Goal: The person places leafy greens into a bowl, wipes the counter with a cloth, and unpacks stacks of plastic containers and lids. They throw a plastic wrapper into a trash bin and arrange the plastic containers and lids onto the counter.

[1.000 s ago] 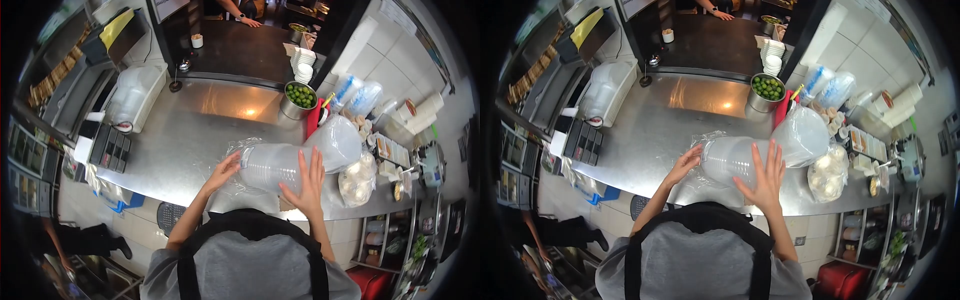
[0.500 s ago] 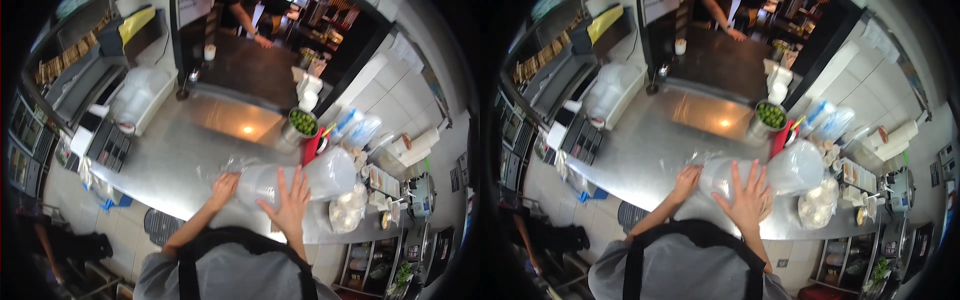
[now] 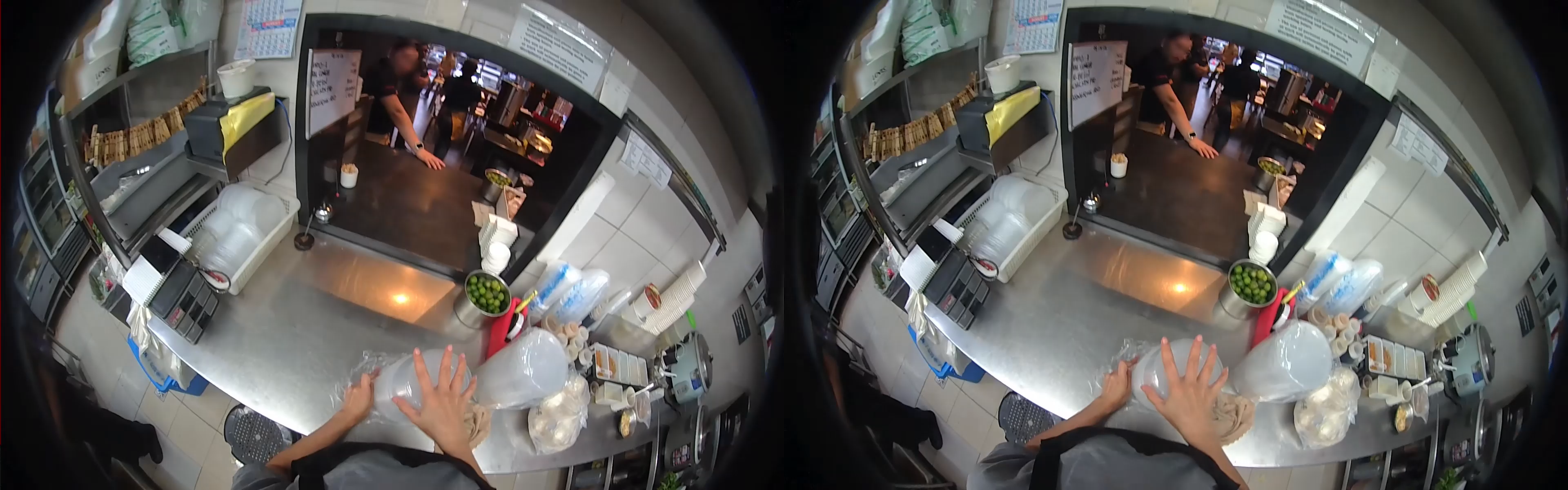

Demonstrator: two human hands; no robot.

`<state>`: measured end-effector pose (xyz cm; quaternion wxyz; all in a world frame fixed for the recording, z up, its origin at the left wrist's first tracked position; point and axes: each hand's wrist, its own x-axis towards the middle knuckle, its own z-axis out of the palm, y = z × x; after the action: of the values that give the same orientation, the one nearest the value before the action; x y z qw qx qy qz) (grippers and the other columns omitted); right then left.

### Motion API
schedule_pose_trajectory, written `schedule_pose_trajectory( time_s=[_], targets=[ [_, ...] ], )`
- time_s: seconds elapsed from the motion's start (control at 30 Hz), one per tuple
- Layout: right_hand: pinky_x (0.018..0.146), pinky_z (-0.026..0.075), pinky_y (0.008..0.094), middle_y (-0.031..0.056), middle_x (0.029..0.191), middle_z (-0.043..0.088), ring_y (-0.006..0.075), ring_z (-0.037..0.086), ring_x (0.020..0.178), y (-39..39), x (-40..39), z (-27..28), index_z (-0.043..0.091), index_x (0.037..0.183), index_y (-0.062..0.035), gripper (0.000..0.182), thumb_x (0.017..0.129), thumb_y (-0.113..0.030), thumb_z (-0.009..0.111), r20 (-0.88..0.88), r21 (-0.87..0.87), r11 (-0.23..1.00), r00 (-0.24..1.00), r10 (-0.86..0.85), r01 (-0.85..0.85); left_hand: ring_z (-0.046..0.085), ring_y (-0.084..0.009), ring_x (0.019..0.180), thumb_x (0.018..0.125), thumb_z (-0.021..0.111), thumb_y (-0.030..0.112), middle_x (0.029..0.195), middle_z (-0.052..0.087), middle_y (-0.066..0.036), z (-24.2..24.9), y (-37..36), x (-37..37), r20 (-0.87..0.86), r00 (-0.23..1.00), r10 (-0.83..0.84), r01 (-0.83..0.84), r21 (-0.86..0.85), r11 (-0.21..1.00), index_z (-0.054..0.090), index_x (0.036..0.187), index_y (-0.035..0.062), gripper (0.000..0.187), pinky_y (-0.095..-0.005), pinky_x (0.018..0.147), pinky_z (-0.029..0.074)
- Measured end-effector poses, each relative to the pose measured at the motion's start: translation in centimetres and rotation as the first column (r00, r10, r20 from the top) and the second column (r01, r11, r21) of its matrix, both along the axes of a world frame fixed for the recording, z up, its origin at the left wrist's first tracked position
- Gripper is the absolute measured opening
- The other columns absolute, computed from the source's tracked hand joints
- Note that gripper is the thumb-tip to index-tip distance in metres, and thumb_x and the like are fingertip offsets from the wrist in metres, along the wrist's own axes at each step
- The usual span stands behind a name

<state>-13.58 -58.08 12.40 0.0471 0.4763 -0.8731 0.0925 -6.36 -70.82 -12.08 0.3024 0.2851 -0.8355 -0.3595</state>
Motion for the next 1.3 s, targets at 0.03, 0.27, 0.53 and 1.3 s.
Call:
schedule_pose_trajectory(
  time_s=[0.03, 0.27, 0.53, 1.3],
  targets=[
    [0.087, 0.022, 0.07, 0.0249, 0.142, 0.014, 0.0492, 0.016, 0.126, -0.3, 0.0, 0.0, 0.029, 0.137, -0.0277, 0.084, 0.066, -0.054, 0.065, -0.018, 0.019, 1.0, 1.0, 0.023, -0.023, 0.059, -0.0421, 0.071, 0.091, 0.039, 0.016, 0.093, 0.062, -0.022, 0.7, 0.0, 0.2, -0.034, 0.999, 0.003, -0.002, 0.036, 0.999, 0.041, 0.105, 0.0039, 0.019, -0.0506, 0.06, 0.047],
    [0.087, 0.021, 0.0699, 0.0239, 0.142, 0.014, 0.048, 0.014, 0.127, -0.4, 0.3, -0.3, 0.031, 0.136, -0.028, 0.084, 0.064, -0.054, 0.066, -0.026, 0.04, 0.998, 0.999, 0.048, -0.047, 0.057, -0.0442, 0.065, 0.091, 0.039, 0.014, 0.083, 0.059, -0.025, 3.9, -2.2, -0.5, 0.004, 1.0, -0.017, 0.016, 0.156, 0.988, 0.04, 0.109, 0.0088, 0.018, -0.0514, 0.056, 0.044],
    [0.089, 0.019, 0.0695, 0.0242, 0.143, 0.013, 0.0471, 0.012, 0.13, 2.4, -0.1, -0.1, 0.032, 0.137, -0.0253, 0.085, 0.064, -0.055, 0.066, 0.025, 0.015, 1.0, 0.999, -0.02, 0.019, 0.057, -0.0401, 0.076, 0.084, 0.044, 0.007, 0.094, 0.054, -0.019, 3.6, -1.6, 1.6, 0.109, 0.994, 0.025, -0.021, -0.035, 0.999, 0.046, 0.111, 0.014, 0.028, -0.0492, 0.063, 0.046],
    [0.094, 0.015, 0.0668, 0.0243, 0.144, 0.011, 0.0458, 0.01, 0.131, 8.1, -2.2, -1.2, 0.032, 0.137, -0.0188, 0.09, 0.062, -0.051, 0.071, 0.153, -0.221, 0.966, 0.983, -0.097, 0.13, 0.056, -0.0253, 0.097, 0.077, 0.058, 0.014, 0.095, 0.059, -0.007, 3.1, -1.9, 2.4, 0.392, 0.791, -0.47, 0.561, -0.159, 0.812, 0.059, 0.088, 0.0058, 0.014, -0.0396, 0.083, 0.043]
  ],
)
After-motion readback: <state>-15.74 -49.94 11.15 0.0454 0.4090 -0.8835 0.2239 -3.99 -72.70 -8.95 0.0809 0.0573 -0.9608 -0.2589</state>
